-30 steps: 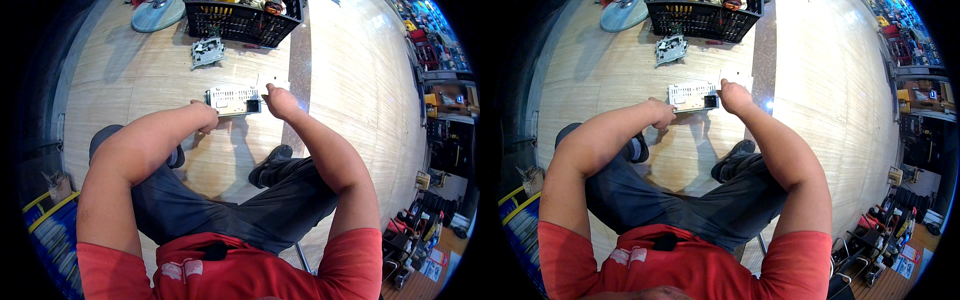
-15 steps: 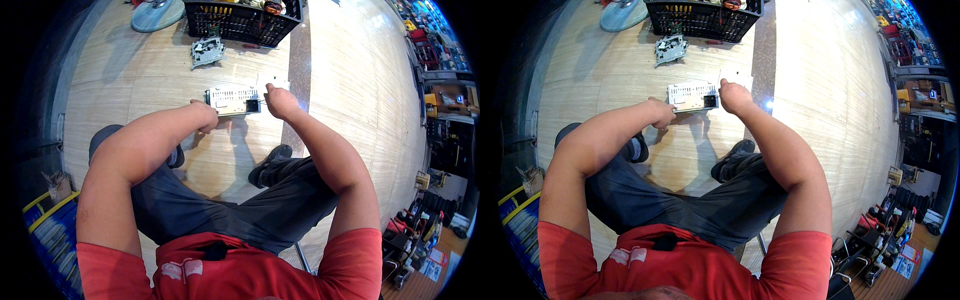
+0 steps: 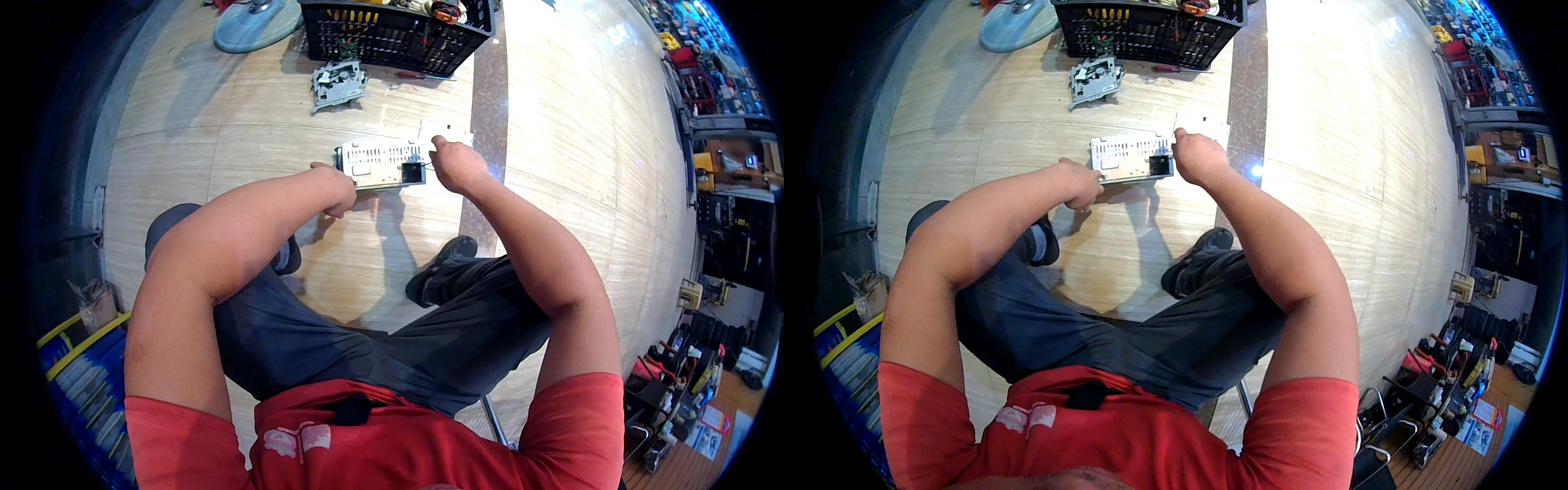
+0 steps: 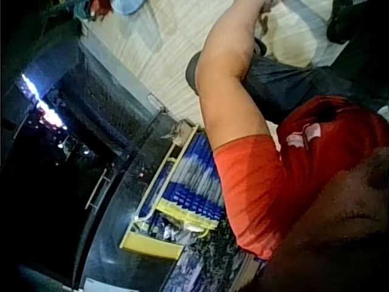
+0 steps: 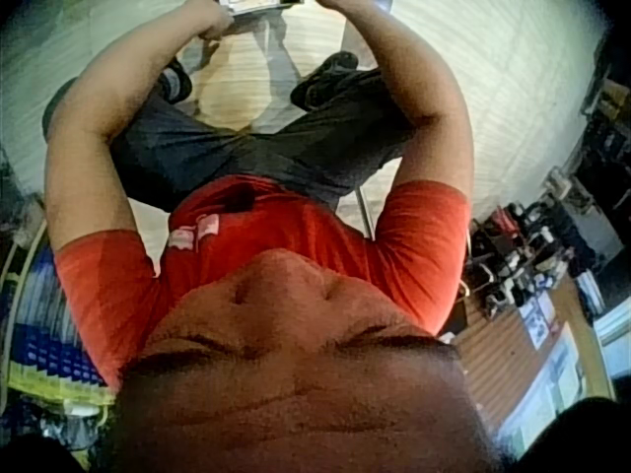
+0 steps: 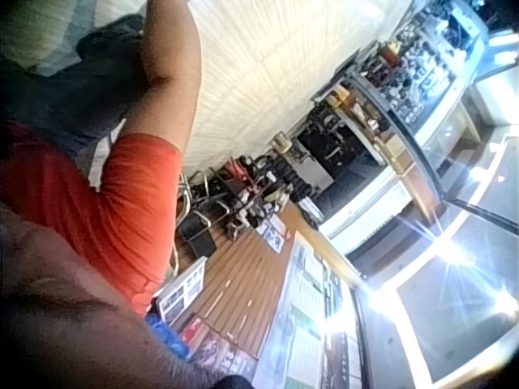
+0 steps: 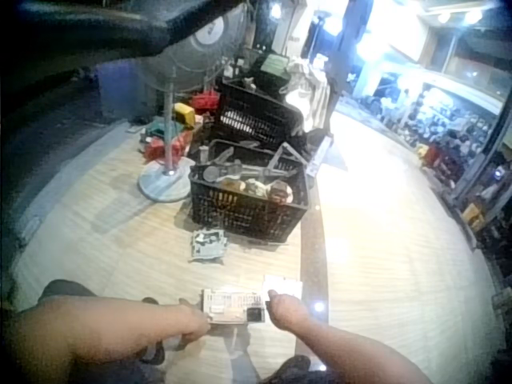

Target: The person disassembles a car stereo unit by hand while sitting on the floor, removing internal components and disconnecting wires.

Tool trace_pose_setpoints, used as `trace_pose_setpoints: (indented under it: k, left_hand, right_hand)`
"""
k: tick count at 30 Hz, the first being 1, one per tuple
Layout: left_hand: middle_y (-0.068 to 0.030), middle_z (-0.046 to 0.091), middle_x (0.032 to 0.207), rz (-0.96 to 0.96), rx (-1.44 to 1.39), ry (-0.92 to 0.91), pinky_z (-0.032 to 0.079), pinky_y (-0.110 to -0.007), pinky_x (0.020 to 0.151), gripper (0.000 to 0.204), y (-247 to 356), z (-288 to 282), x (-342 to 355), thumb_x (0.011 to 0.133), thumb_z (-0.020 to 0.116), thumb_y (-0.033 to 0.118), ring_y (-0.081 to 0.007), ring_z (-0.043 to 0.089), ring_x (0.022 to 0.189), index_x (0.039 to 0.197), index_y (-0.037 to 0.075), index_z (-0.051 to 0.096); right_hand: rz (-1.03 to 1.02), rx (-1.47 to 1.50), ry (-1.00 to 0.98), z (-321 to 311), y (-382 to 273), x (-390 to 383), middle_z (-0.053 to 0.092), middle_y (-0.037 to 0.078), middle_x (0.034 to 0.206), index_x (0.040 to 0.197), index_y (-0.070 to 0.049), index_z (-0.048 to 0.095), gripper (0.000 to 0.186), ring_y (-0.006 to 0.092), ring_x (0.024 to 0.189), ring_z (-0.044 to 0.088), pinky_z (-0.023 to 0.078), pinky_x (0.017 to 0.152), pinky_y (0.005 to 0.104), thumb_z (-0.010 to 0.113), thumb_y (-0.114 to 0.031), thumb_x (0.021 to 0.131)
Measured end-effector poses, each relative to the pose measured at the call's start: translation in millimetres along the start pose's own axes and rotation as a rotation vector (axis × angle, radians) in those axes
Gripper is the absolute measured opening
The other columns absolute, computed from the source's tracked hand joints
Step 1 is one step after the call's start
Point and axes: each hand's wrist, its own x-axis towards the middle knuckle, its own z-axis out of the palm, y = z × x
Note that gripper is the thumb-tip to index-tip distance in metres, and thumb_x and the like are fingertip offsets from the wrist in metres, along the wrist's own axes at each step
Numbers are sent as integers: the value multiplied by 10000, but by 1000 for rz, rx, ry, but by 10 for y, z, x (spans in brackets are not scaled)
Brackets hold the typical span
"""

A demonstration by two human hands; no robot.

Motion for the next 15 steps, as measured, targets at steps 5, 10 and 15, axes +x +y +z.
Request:
trace_pose_setpoints:
  k: [5,10,15]
  left_hand:
    - [-17,651,1214,11,11,15,446,-567,855,409,12,-19,-16,794,738,199,-272,628,1089,1197,156,682]
    - [-17,669,1169,0,23,11,455,-542,826,395,-7,4,10,798,740,223,-258,641,1055,1183,153,688]
    - [-16,680,1140,11,5,48,452,-550,830,372,-6,5,-16,811,743,263,-258,648,1031,1164,151,698]
  right_hand:
    - [-239,-7,116,129,99,14,664,255,1011,1151,-12,536,263,403,984,648,525,843,468,454,-137,935]
    - [-106,-3,65,52,17,14,651,255,1039,1172,-21,535,287,398,993,645,525,851,455,457,-101,907]
    - [-65,0,-8,54,53,20,626,256,1081,1174,-28,536,298,397,1006,635,521,866,453,471,-98,892]
